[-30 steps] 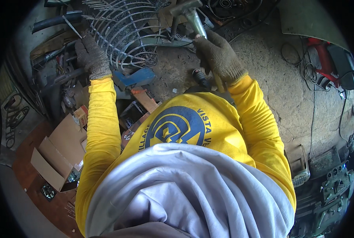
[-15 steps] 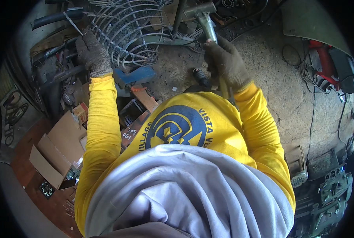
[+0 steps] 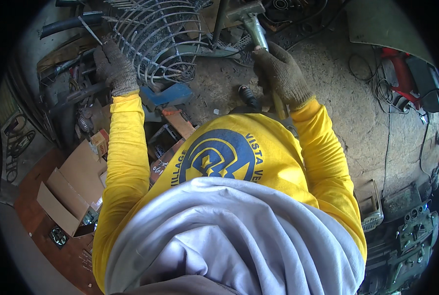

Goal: The person welds a metal cage structure with a welding torch and uses a hammer to shape the rods.

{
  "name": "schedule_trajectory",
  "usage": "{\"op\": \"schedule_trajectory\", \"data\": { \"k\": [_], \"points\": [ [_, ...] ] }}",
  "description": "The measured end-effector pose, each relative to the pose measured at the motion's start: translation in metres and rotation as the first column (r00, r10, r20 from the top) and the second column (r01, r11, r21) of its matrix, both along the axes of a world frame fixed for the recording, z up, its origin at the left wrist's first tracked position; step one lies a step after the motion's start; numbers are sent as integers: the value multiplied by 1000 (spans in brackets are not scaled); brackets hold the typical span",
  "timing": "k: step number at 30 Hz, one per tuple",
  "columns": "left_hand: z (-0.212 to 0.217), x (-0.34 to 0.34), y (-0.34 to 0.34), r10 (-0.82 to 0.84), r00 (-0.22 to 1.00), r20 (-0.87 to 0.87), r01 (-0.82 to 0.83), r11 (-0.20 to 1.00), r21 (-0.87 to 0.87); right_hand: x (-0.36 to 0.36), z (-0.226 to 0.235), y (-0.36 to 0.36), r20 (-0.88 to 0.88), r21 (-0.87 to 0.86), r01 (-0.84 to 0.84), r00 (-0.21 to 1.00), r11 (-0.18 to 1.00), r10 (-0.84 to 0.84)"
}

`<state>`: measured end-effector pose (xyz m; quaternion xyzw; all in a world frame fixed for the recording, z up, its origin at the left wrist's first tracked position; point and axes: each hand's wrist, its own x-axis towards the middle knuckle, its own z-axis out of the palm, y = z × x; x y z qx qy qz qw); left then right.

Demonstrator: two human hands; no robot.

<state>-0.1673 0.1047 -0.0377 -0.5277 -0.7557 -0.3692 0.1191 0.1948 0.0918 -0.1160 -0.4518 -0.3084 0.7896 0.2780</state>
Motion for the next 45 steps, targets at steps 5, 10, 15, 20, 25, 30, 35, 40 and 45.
{"op": "schedule_trajectory", "data": {
  "k": [5,10,15,20,25,30,35,40,45],
  "points": [
    [0,-1,0,27,999,-38,-28,999,-21,-6,6,-2,46,-2,-30,998,1000,30],
    [1,2,-1,-22,999,-42,23,1000,16,-6,-1,6,17,55,-18,1000,998,17],
    [4,4,0,-13,999,-52,13,1000,-15,-14,23,7,115,29,-74,991,997,70],
    [2,1,-1,10,998,-59,-11,1000,-14,-5,26,12,129,1,-52,990,999,52],
    [-1,-3,0,-16,1000,-17,16,1000,7,-2,19,24,36,52,88,995,995,-90],
    [-1,-4,0,-9,999,-45,8,1000,-21,1,23,26,73,71,-169,984,983,164],
    [0,0,-1,38,999,-7,-38,999,-33,3,25,29,81,83,-60,995,995,53],
    [-3,-6,0,-45,999,-14,45,999,3,-5,20,23,38,105,-72,997,992,68],
    [-3,-5,-1,-39,997,-62,40,999,12,-13,36,18,198,-2,-248,950,969,243]
  ]
}}
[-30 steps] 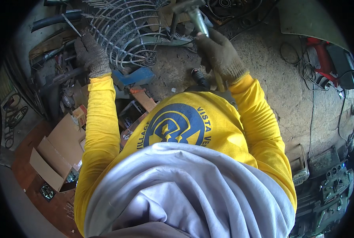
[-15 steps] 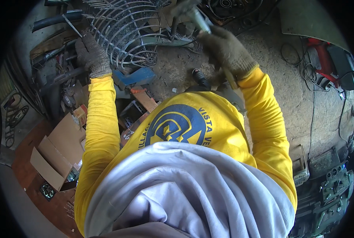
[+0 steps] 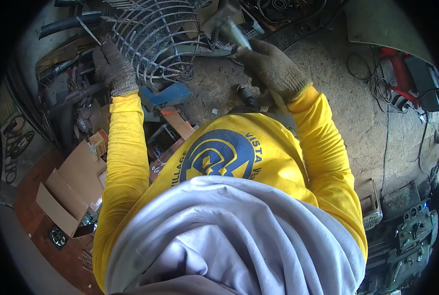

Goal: The person welds a metal cage structure with a welding torch and uses a hammer to shape the rods.

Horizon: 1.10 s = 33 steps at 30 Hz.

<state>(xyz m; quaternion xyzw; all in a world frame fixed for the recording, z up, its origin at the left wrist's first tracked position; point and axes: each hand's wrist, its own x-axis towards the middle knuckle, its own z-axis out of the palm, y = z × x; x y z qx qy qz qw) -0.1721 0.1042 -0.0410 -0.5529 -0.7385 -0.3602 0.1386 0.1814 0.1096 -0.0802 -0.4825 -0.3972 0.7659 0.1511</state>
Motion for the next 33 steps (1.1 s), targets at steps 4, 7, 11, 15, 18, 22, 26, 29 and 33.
{"op": "schedule_trajectory", "data": {
  "k": [4,7,11,15,18,22,26,29,33],
  "points": [
    [2,0,1,-6,1000,24,7,1000,-6,5,-12,2,-66,72,91,994,993,-86],
    [5,9,1,-17,1000,2,17,1000,21,9,-8,19,120,302,-13,992,953,-25],
    [-4,-2,2,-60,998,9,59,997,41,-11,22,54,384,637,-245,923,731,-26],
    [1,3,1,-26,1000,-7,27,999,38,-37,45,88,571,714,-439,816,545,-90],
    [9,19,3,8,1000,3,-8,1000,5,-48,38,105,678,684,-558,725,470,-126],
    [0,2,0,37,999,-26,-36,999,13,-45,51,98,564,703,-457,825,544,-35],
    [6,12,0,55,998,26,-54,998,-32,-41,27,101,517,732,-398,853,552,-70],
    [7,14,0,40,998,43,-39,999,-18,-36,33,90,434,747,-298,895,595,-97],
    [9,10,-3,18,999,45,-17,1000,-23,-26,31,76,259,690,-137,963,711,-66]
  ]
}}
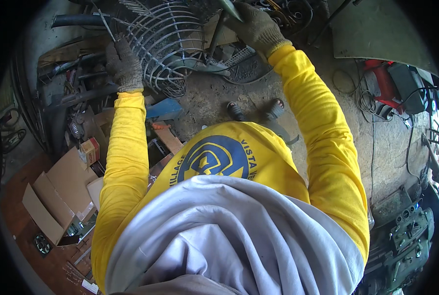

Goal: The person welds a metal cage structure with a welding torch and uses a hammer to shape the rods.

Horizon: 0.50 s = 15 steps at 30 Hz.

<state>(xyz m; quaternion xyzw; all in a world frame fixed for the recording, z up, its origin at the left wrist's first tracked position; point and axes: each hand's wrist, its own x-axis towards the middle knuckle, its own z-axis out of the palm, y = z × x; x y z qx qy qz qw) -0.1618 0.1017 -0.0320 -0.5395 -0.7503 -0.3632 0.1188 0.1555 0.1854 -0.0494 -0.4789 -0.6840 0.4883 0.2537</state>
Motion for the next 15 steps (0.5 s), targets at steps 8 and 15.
{"op": "schedule_trajectory", "data": {
  "k": [8,15],
  "points": [
    [-5,-1,5,-53,999,-7,53,995,82,-2,-17,38,-136,-249,-65,990,966,32],
    [-5,0,3,-28,1000,4,28,999,44,-9,15,42,138,-268,-69,984,961,109]
  ]
}}
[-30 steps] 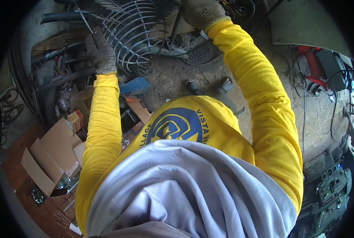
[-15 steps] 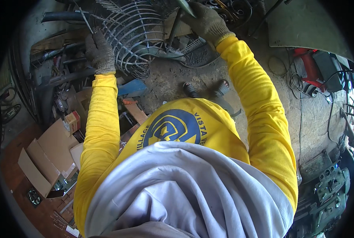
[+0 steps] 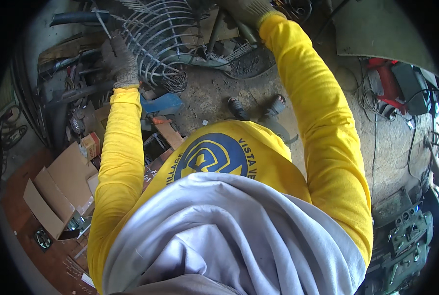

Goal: The person welds a metal cage structure with a welding torch and uses a hammer to shape the rods.

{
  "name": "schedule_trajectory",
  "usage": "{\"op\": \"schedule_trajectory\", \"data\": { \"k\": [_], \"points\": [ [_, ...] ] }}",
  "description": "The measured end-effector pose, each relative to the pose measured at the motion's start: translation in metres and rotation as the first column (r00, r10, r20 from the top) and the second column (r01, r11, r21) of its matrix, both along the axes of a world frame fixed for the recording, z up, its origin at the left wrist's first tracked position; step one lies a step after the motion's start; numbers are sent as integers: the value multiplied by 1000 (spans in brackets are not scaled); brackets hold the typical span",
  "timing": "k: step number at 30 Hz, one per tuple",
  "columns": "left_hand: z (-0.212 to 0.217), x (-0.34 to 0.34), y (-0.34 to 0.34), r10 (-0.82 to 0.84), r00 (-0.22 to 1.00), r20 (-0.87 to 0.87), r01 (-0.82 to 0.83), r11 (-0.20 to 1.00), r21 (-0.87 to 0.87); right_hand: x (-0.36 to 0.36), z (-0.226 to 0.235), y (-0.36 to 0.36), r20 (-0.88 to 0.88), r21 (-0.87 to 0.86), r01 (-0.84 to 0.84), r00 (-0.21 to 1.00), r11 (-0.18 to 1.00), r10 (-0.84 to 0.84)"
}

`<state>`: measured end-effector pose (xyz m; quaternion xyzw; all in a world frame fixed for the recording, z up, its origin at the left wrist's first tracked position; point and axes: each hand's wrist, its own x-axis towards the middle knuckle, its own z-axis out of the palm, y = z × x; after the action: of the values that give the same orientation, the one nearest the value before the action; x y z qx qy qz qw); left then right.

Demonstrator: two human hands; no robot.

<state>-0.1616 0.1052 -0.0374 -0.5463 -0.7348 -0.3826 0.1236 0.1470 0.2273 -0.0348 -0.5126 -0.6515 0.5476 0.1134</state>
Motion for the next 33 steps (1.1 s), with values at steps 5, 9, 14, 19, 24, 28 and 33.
{"op": "schedule_trajectory", "data": {
  "k": [5,9,14,19,24,28,33],
  "points": [
    [2,3,0,126,992,32,-122,988,-96,21,-54,-16,-79,270,137,990,953,-120],
    [0,-4,-2,67,996,57,-64,997,-50,47,-72,-55,-155,281,380,924,881,-349],
    [8,-7,-9,33,999,-29,-34,999,-42,110,-153,-137,-240,57,417,888,907,-392],
    [13,-26,-33,0,990,142,-6,999,36,152,-218,-212,-149,-38,383,911,923,-384],
    [19,-25,-97,-3,901,433,-7,1000,23,149,-213,-220,-10,-4,276,961,961,-276],
    [9,2,-142,19,674,738,5,1000,-30,114,-178,-210,-85,15,269,960,963,-267],
    [-74,-8,-191,-265,735,624,276,958,81,54,-149,-212,-66,72,221,974,973,-216]
  ]
}}
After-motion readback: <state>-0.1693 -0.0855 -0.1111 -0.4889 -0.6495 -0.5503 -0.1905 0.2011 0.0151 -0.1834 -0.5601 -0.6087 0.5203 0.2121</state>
